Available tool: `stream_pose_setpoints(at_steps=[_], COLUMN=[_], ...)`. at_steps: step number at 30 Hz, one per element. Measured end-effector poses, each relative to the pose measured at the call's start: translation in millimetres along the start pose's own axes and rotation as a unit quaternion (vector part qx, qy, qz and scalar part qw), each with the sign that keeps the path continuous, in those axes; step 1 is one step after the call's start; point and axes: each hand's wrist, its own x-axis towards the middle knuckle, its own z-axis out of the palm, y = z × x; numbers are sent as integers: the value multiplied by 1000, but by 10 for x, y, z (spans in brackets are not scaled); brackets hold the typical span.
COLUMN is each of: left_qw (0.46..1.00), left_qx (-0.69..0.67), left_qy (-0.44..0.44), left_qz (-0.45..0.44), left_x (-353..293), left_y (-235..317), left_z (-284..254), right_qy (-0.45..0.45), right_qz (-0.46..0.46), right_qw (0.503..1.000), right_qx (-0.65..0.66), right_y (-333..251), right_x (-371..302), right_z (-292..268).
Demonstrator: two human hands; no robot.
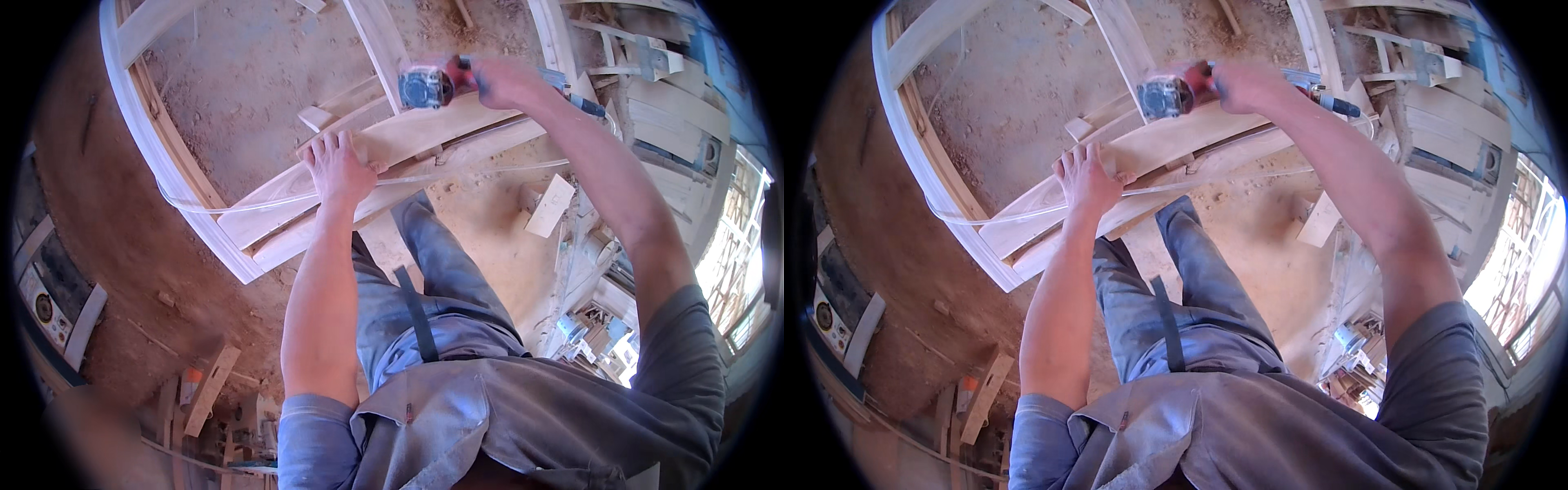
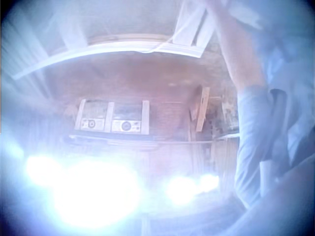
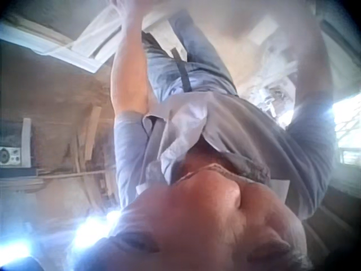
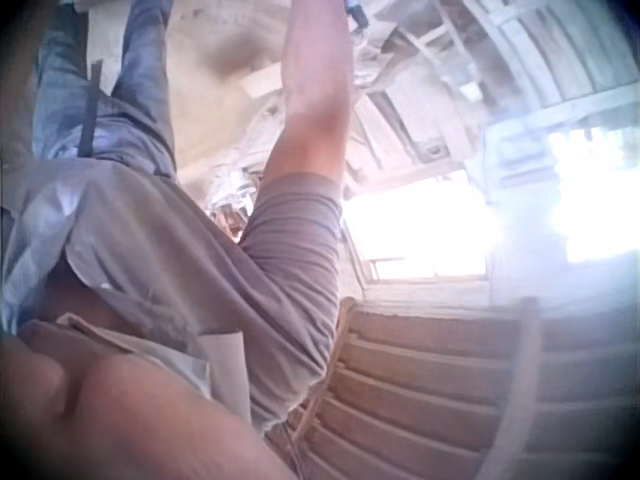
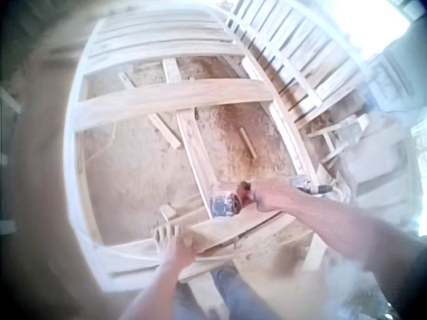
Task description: The person assembles a wooden frame structure by placing planks onto a base and securing them with a pneumatic nail gun. They repeatedly pick up planks from a pile, position them within the frame, and drive nails to fasten them in place.
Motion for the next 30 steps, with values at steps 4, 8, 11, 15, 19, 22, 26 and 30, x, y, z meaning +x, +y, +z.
stream_pose_setpoints(at_steps=[4,8,11,15,19,22,26,30], left_qw=[999,999,999,999,998,998,997,995], left_qx=[17,33,36,36,53,54,71,92], left_qy=[-26,-28,-7,-36,-27,-30,-26,-25], left_qz=[14,16,14,-3,4,-1,8,11], left_x=[-19,-40,-12,21,11,19,24,34], left_y=[58,12,24,154,194,163,107,161], left_z=[-95,-89,-24,-46,-45,-25,23,53], right_qy=[113,175,102,121,187,226,255,210], right_qz=[30,38,233,298,315,365,353,347], right_qw=[983,873,714,611,563,509,461,563], right_qx=[143,453,652,723,741,746,773,720], right_y=[292,373,430,572,1028,1264,1756,2134], right_x=[-107,-805,-1345,-1824,-2113,-2064,-1714,-1090], right_z=[301,590,863,1348,1977,1968,1971,1953])
